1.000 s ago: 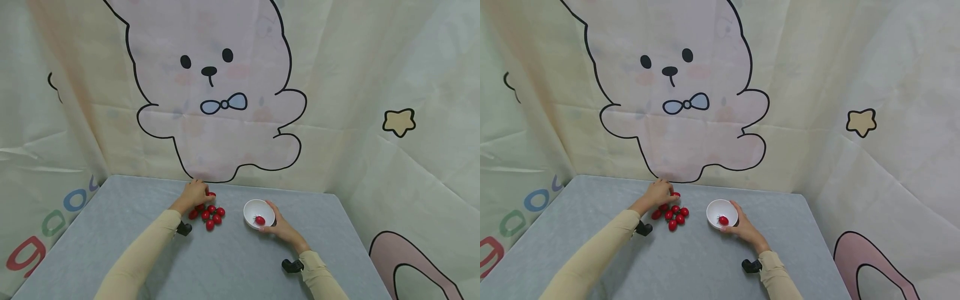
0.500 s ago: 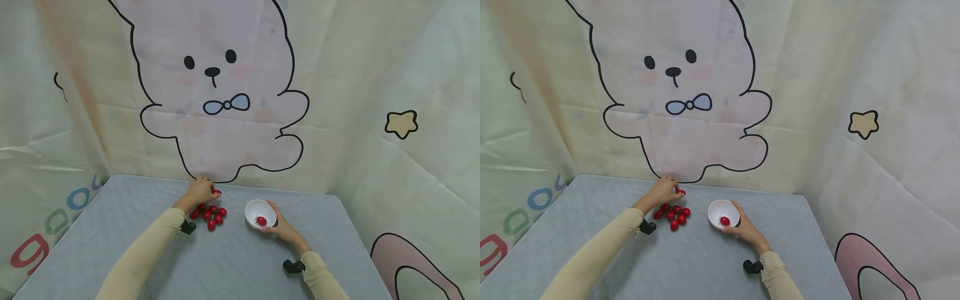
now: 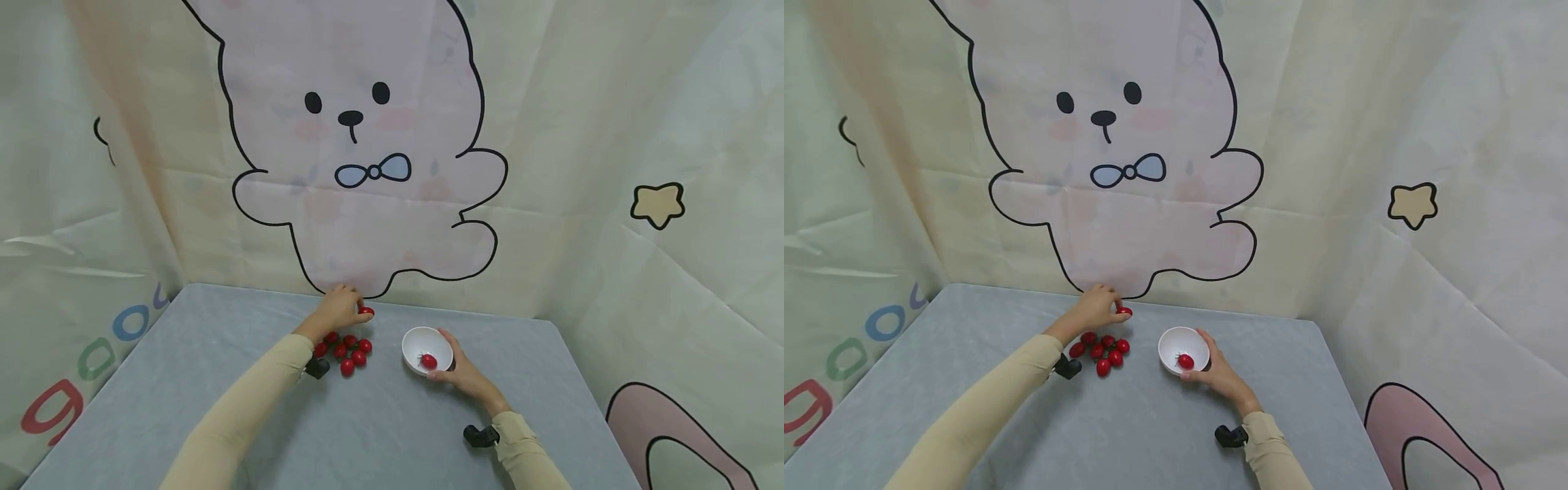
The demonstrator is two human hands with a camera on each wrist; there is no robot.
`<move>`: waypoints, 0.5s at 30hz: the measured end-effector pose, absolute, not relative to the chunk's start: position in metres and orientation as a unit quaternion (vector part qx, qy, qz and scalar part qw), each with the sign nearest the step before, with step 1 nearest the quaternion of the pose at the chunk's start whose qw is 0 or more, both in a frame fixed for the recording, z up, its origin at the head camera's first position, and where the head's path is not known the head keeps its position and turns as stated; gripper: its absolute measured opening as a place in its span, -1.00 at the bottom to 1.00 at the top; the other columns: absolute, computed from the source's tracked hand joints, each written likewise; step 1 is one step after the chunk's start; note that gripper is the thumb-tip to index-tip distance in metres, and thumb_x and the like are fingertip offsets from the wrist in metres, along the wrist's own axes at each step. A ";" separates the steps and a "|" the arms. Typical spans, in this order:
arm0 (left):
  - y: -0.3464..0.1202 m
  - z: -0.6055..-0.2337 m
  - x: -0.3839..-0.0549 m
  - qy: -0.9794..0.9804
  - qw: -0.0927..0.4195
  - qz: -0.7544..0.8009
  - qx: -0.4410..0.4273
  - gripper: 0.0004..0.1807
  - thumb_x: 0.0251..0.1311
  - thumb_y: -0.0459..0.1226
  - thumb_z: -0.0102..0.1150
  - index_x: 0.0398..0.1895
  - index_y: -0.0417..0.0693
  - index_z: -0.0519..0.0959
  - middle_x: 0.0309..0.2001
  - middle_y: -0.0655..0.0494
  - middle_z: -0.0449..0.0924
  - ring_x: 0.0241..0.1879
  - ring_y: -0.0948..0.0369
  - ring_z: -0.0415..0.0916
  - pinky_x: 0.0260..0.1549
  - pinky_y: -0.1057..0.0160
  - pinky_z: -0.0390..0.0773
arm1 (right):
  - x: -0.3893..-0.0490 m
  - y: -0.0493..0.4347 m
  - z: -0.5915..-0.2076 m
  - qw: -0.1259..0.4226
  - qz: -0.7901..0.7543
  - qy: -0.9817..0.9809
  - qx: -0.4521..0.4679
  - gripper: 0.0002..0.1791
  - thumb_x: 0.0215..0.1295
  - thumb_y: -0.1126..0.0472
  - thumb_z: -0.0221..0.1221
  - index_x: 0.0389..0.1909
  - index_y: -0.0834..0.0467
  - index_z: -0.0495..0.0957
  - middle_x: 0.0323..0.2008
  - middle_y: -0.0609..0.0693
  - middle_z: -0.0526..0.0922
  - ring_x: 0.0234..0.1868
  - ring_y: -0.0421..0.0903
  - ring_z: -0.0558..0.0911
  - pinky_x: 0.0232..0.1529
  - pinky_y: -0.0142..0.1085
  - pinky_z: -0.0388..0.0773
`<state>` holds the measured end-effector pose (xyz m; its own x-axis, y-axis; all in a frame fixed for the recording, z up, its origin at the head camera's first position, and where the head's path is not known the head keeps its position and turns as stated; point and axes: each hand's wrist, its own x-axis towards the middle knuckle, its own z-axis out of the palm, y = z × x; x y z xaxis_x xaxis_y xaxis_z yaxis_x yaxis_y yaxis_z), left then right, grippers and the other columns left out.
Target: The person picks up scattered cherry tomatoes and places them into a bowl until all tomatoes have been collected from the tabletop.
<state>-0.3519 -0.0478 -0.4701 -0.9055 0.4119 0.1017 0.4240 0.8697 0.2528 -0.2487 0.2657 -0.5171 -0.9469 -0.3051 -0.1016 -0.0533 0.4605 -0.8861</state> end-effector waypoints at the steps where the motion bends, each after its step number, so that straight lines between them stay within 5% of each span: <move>1: -0.046 -0.469 -0.352 -0.966 0.021 -0.136 -0.218 -0.64 0.09 0.19 0.17 -0.45 0.15 0.61 -0.09 0.07 0.55 0.01 0.06 0.41 0.11 -0.05 0.36 | -0.248 0.266 -0.517 0.125 -0.507 0.846 -0.105 0.16 -0.02 0.12 0.41 0.48 -0.02 -0.20 0.47 0.10 -0.01 0.46 0.14 0.05 0.40 0.18 -0.06; 15: -0.011 -0.453 -0.346 -0.959 0.025 -0.133 -0.248 -0.64 0.08 0.18 0.18 -0.41 0.12 0.62 -0.04 0.04 0.56 0.07 0.06 0.39 0.09 -0.09 0.38 | -0.247 0.263 -0.516 0.125 -0.500 0.851 -0.098 0.15 0.00 0.11 0.39 0.48 0.00 -0.20 0.47 0.10 0.00 0.46 0.12 0.07 0.41 0.15 -0.03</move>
<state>-0.3456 -0.0108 -0.4527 -0.8755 0.4697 0.1137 0.4829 0.8411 0.2436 -0.2472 0.2632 -0.5160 -0.9495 -0.2919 -0.1149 -0.0415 0.4801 -0.8762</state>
